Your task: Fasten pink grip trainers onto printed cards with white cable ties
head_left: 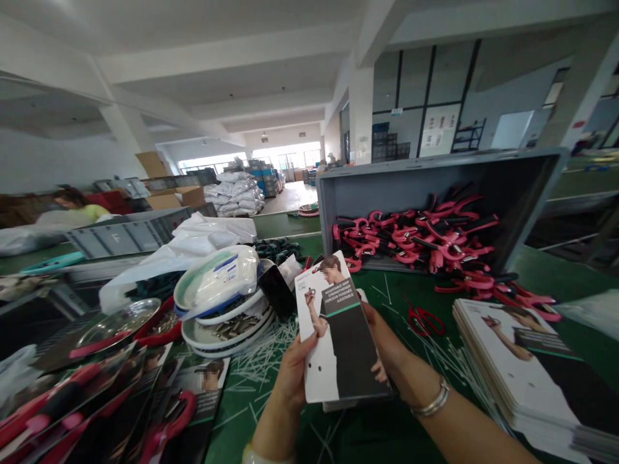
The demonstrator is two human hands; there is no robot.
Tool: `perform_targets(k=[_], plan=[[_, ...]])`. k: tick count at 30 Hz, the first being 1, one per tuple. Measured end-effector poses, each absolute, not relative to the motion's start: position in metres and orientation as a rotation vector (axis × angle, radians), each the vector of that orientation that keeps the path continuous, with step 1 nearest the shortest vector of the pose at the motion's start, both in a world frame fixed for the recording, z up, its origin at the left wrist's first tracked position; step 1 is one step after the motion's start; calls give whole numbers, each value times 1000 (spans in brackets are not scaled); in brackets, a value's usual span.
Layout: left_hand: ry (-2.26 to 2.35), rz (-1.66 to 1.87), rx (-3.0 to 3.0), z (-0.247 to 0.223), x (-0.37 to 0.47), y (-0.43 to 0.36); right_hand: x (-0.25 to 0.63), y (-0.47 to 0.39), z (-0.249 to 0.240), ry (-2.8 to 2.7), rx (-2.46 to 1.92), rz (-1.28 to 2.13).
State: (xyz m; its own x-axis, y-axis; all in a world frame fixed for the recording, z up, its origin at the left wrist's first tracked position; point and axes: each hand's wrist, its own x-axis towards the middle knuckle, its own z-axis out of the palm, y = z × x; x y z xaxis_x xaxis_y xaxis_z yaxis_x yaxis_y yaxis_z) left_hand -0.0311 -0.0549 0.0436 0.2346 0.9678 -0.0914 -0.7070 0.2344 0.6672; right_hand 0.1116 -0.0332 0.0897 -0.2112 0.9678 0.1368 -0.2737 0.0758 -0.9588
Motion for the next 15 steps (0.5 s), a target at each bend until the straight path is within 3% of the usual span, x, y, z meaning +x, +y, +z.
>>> perform_targets(k=[4, 7, 10, 12, 15], plan=[[669, 1254, 591, 52, -26, -58, 143, -27, 81, -1167, -831, 1360], [734, 1250, 610, 54, -22, -58, 163, -25, 93, -1270, -972, 829], [742, 1248, 654, 55, -18, -58, 163, -31, 109, -1810, -1086, 230], [767, 1241, 700, 55, -17, -59, 155, -35, 114, -2070, -1103, 28], [819, 1232, 735, 54, -16, -60, 141, -33, 110, -2169, -1092, -11]])
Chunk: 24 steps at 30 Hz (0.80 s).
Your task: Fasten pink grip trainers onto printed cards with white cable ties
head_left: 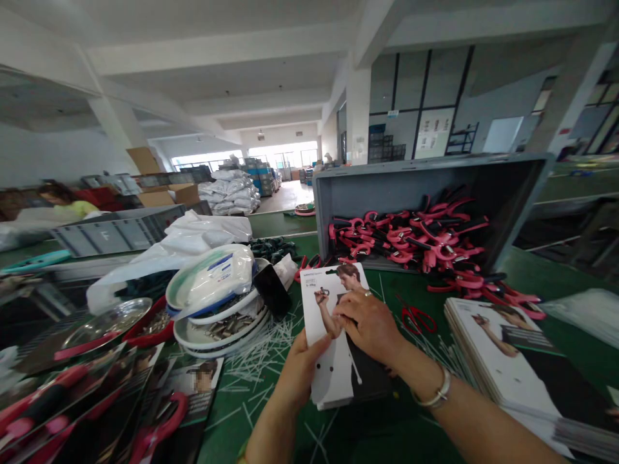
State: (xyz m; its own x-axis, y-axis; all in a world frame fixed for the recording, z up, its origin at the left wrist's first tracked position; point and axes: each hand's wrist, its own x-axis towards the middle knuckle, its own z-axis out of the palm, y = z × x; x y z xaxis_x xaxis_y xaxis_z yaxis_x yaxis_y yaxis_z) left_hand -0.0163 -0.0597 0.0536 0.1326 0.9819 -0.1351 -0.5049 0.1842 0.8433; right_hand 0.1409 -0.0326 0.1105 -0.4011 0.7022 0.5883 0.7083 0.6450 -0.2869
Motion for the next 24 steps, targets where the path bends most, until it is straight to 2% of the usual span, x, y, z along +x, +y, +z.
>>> perform_targets(k=[5, 9, 11, 15, 20, 24], plan=[[804, 1284, 748, 57, -18, -55, 134, -15, 108, -1980, -1039, 73], [841, 1331, 716, 54, -23, -46, 154, -1, 112, -1838, -1048, 271], [874, 1333, 690, 48, -27, -42, 179, 4, 110, -1832, -1249, 278], [914, 1362, 683, 40, -33, -34, 231, 3, 91, -2172, -1995, 148], [1073, 1270, 789, 47, -27, -22, 241, -14, 47, -2306, -2236, 242], [1224, 1270, 821, 49, -30, -25, 232, -16, 27, -2278, -2223, 259]])
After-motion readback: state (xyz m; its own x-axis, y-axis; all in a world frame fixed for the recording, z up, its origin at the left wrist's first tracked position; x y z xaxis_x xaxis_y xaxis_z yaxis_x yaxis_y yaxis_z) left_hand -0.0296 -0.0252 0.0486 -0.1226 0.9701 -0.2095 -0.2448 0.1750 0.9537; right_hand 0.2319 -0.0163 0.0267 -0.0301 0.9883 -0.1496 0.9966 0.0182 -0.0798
